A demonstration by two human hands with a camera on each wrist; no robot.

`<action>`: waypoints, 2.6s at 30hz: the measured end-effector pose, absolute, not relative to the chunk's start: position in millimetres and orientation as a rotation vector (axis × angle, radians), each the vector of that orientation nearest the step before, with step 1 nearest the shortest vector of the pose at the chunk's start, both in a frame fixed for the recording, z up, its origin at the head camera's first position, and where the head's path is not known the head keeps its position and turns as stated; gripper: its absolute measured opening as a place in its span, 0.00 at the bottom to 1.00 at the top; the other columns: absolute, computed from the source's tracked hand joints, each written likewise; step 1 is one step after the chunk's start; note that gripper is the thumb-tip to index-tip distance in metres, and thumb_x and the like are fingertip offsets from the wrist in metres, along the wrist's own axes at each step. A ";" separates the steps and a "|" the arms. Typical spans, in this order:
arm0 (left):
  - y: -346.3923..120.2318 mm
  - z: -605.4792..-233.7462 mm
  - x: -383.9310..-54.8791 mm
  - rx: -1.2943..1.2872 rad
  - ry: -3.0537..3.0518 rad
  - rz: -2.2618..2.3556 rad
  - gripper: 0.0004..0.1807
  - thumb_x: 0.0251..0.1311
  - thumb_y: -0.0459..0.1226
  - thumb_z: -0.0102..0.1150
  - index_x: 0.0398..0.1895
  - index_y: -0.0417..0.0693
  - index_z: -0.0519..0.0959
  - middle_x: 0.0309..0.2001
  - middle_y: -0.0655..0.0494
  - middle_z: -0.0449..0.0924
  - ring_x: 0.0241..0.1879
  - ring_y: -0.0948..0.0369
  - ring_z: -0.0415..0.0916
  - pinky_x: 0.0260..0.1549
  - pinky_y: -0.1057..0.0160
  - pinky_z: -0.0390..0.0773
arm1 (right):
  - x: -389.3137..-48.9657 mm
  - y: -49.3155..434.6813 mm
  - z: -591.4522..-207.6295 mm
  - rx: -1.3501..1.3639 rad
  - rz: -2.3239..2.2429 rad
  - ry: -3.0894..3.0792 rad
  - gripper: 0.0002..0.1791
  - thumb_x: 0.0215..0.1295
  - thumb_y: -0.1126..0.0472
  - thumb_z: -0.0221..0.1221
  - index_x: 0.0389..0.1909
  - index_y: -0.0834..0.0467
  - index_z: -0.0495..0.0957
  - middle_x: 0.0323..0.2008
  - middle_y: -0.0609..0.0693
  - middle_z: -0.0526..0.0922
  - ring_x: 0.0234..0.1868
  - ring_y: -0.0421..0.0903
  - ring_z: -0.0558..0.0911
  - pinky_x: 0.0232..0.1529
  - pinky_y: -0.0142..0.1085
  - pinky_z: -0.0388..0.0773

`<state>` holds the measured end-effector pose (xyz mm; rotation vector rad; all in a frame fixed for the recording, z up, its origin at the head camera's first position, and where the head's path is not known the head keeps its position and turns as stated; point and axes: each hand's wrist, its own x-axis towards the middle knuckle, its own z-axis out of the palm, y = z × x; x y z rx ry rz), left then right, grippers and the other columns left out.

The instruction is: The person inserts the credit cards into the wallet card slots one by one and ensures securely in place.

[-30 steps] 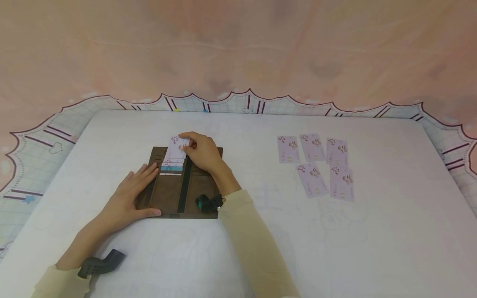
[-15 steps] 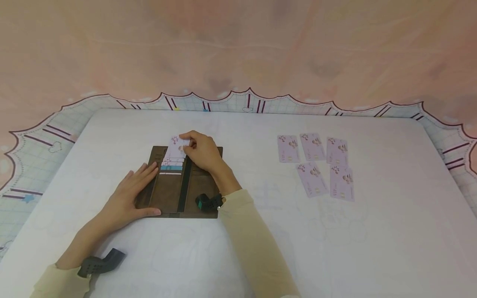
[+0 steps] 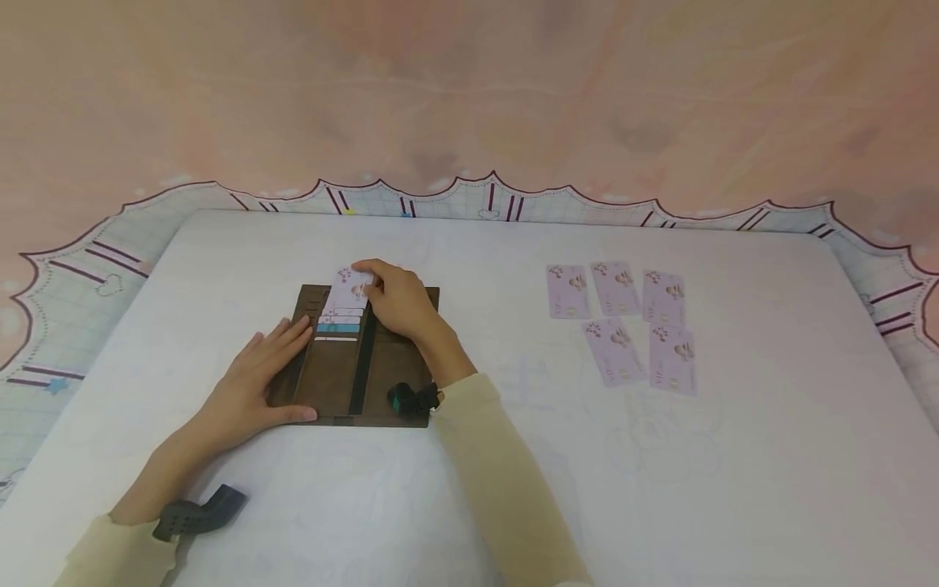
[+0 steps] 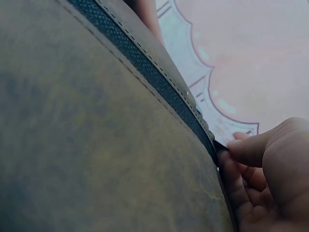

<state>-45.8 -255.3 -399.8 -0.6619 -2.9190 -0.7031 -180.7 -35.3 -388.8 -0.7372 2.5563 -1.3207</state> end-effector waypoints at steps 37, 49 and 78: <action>-255.8 -400.2 -45.8 -0.641 -2.937 -0.700 0.60 0.41 0.57 0.73 0.76 0.51 0.51 0.75 0.50 0.48 0.73 0.48 0.39 0.69 0.46 0.36 | -184.4 -28.9 -387.7 -0.889 -1.362 2.394 0.17 0.72 0.69 0.47 0.48 0.55 0.84 0.44 0.48 0.81 0.49 0.42 0.78 0.52 0.31 0.71; -256.1 -401.3 -46.4 -0.648 -2.932 -0.696 0.59 0.42 0.57 0.72 0.76 0.49 0.51 0.74 0.49 0.49 0.73 0.48 0.40 0.69 0.46 0.36 | -185.6 -29.4 -388.9 -0.911 -1.361 2.383 0.18 0.72 0.70 0.47 0.46 0.55 0.85 0.43 0.47 0.82 0.48 0.41 0.77 0.52 0.29 0.71; -254.8 -403.0 -48.1 -0.679 -2.915 -0.688 0.58 0.42 0.58 0.71 0.74 0.45 0.55 0.74 0.49 0.49 0.73 0.49 0.41 0.69 0.47 0.37 | -173.5 -26.7 -362.1 -1.017 -1.016 2.610 0.18 0.72 0.67 0.46 0.56 0.56 0.79 0.42 0.51 0.74 0.38 0.43 0.73 0.41 0.31 0.72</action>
